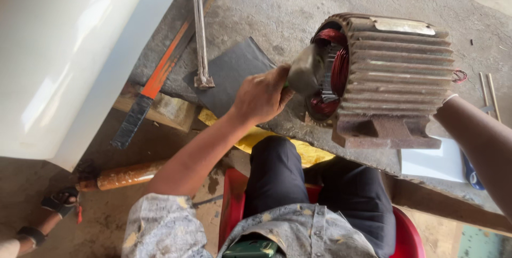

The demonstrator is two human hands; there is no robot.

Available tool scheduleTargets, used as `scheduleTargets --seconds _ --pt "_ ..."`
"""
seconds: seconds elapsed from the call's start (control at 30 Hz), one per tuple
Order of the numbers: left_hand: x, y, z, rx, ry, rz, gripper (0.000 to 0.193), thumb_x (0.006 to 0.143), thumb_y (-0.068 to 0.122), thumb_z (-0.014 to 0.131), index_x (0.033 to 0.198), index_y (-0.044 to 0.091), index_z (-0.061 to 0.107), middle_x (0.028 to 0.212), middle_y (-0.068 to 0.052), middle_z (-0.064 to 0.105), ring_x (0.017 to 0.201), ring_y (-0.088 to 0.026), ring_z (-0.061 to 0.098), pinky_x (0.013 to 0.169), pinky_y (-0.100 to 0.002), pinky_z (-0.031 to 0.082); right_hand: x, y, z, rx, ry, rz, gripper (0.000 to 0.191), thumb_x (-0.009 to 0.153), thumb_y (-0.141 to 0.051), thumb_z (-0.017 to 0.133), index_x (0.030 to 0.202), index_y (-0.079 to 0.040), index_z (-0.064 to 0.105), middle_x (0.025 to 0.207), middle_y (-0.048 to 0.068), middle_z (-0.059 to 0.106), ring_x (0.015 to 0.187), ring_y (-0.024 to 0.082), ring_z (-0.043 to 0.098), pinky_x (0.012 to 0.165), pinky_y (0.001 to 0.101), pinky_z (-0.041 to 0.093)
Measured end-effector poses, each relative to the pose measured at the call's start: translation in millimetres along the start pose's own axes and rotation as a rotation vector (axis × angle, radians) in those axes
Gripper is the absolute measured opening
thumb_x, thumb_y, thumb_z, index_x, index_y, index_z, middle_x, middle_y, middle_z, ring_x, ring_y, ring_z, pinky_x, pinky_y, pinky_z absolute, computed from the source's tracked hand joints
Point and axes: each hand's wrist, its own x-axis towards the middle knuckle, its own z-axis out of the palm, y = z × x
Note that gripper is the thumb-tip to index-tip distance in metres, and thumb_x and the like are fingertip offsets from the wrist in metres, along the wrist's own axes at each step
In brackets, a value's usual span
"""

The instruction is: The person taps a motor housing with a rubber mallet to seat internal windings, then uses a hammer to strike a metal bar held against the motor. The motor is rotated and tapped at different positions during the process.

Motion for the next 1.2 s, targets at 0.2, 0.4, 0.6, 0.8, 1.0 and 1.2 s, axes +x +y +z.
scheduleTargets --seconds 0.2,0.4,0.6,0.8,1.0,1.2 --pt "1 17 -29 -0.439 0.139 -0.105 0.041 0.116 0.042 0.039 0.127 0.004 0.042 0.086 -0.01 0.068 0.057 -0.017 0.066 0.05 -0.03 0.06 3 1 0 0.006 0.004 0.001 0.025 0.11 -0.035 0.049 0.108 -0.013 0.06 0.109 0.009 0.059 0.095 0.019 0.057 0.08 0.03 0.047" --pt "-1 43 -46 -0.412 -0.374 -0.321 0.044 0.109 0.045 0.039 0.12 0.002 0.048 0.067 -0.008 0.066 0.047 -0.019 0.063 0.045 -0.03 0.056 3 1 0 0.004 0.007 0.005 0.025 0.11 -0.035 0.049 0.109 -0.013 0.06 0.11 0.009 0.06 0.096 0.019 0.058 0.081 0.0302 0.047" --pt "3 48 -56 -0.418 -0.37 -0.347 0.039 0.11 0.038 0.043 0.123 0.001 0.048 0.065 -0.009 0.066 0.05 -0.018 0.065 0.049 -0.031 0.056 0 3 -2 0.004 0.013 0.014 0.025 0.11 -0.035 0.049 0.109 -0.013 0.06 0.111 0.009 0.06 0.096 0.02 0.058 0.081 0.0303 0.048" --pt "-9 47 -52 -0.657 -0.189 -0.297 0.04 0.108 0.032 0.044 0.131 -0.001 0.045 0.07 -0.009 0.067 0.052 -0.017 0.065 0.048 -0.032 0.056 1 2 -3 0.001 0.014 0.017 0.024 0.109 -0.035 0.05 0.11 -0.013 0.06 0.111 0.009 0.06 0.097 0.02 0.058 0.082 0.0305 0.048" --pt "-30 42 -34 -0.548 0.083 -0.223 0.032 0.109 0.029 0.042 0.12 0.001 0.055 0.071 -0.014 0.068 0.054 -0.023 0.067 0.052 -0.035 0.056 2 3 -3 0.009 0.016 0.016 0.024 0.109 -0.034 0.05 0.111 -0.013 0.06 0.112 0.009 0.061 0.098 0.02 0.058 0.082 0.0306 0.048" --pt "-36 33 -19 -0.402 -0.026 -0.206 0.038 0.109 0.028 0.045 0.131 -0.002 0.047 0.09 -0.018 0.071 0.07 -0.028 0.074 0.063 -0.035 0.065 4 2 -1 0.011 0.009 0.015 0.024 0.109 -0.034 0.05 0.112 -0.013 0.06 0.113 0.009 0.061 0.099 0.02 0.059 0.083 0.0308 0.048"
